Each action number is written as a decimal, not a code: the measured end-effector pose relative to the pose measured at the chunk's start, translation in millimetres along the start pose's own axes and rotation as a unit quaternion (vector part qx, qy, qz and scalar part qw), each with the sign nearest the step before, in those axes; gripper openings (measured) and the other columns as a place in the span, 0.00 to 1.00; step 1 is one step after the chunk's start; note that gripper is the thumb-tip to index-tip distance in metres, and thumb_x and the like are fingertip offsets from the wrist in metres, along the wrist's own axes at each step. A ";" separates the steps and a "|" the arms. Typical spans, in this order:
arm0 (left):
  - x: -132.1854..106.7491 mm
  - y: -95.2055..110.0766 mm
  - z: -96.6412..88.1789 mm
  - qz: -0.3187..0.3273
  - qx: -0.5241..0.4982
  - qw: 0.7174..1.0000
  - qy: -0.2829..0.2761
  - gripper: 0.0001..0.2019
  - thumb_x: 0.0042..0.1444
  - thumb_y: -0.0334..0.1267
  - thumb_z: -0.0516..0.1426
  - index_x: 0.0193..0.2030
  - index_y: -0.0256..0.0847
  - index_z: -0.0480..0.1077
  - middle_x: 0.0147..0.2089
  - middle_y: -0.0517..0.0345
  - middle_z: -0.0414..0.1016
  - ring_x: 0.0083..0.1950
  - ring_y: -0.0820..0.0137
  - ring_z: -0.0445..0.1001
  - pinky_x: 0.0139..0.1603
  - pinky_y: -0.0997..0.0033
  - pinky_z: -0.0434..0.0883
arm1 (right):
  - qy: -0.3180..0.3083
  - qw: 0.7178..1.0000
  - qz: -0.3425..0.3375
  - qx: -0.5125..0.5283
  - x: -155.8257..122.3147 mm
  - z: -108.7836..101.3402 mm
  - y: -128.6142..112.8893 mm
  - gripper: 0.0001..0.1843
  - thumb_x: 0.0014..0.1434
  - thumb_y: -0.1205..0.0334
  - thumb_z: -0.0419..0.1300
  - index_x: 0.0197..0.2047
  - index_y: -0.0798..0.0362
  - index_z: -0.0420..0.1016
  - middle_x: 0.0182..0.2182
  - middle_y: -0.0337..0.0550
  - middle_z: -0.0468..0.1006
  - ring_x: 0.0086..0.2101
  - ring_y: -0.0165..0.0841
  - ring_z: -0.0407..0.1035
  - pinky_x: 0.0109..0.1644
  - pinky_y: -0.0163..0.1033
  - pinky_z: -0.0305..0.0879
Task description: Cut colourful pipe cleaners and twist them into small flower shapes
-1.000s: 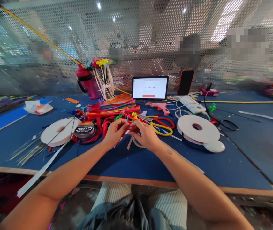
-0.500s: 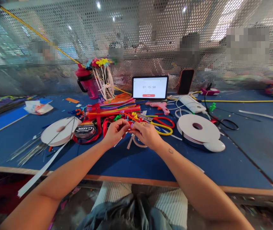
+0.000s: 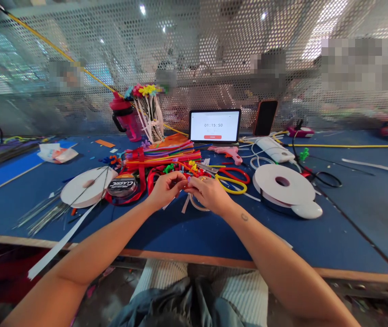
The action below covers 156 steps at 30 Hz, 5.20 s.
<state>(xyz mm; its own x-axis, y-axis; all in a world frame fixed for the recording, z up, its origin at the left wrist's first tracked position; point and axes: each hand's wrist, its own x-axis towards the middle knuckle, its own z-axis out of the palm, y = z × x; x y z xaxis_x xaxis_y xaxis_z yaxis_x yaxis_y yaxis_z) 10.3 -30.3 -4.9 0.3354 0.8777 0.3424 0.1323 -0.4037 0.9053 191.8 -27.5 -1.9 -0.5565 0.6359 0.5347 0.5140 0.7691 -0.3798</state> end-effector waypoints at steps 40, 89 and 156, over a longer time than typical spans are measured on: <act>-11.6 6.4 22.9 -0.164 -0.308 0.937 -0.033 0.17 0.50 0.50 0.59 0.31 0.36 0.64 0.24 0.63 0.65 0.17 0.84 0.56 0.15 0.81 0.51 | 0.039 0.832 0.218 0.508 1.8 11.1 5.0 0.18 0.59 0.46 0.52 0.34 0.53 0.68 0.24 0.37 0.67 0.23 0.26 0.62 0.27 0.33 0.58; -0.3 21.1 4.9 -0.017 -0.200 0.969 0.141 0.09 0.50 0.38 0.60 0.36 0.38 0.67 0.31 0.59 0.70 0.31 0.77 0.68 0.30 0.78 0.65 | 0.027 0.896 0.183 0.404 8.4 1.5 -24.9 0.10 0.60 0.53 0.53 0.40 0.51 0.61 0.23 0.34 0.66 0.23 0.26 0.64 0.29 0.32 0.62; 15.3 -2.0 -24.4 0.032 0.012 0.983 0.179 0.06 0.48 0.39 0.60 0.31 0.39 0.73 0.30 0.58 0.74 0.32 0.72 0.72 0.35 0.72 0.67 | 0.179 0.974 -0.060 -0.125 1.9 -34.7 -1.8 0.08 0.58 0.66 0.56 0.41 0.51 0.72 0.37 0.44 0.78 0.40 0.34 0.69 0.47 0.41 0.62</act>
<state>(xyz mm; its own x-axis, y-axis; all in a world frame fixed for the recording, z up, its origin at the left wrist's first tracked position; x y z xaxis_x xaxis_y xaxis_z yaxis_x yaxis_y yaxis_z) -7.6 -9.7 4.7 -0.0062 0.8835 0.4685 0.1447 -0.4627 0.8746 212.6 -29.9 26.0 -0.3821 0.4447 0.8101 0.6266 0.7690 -0.1266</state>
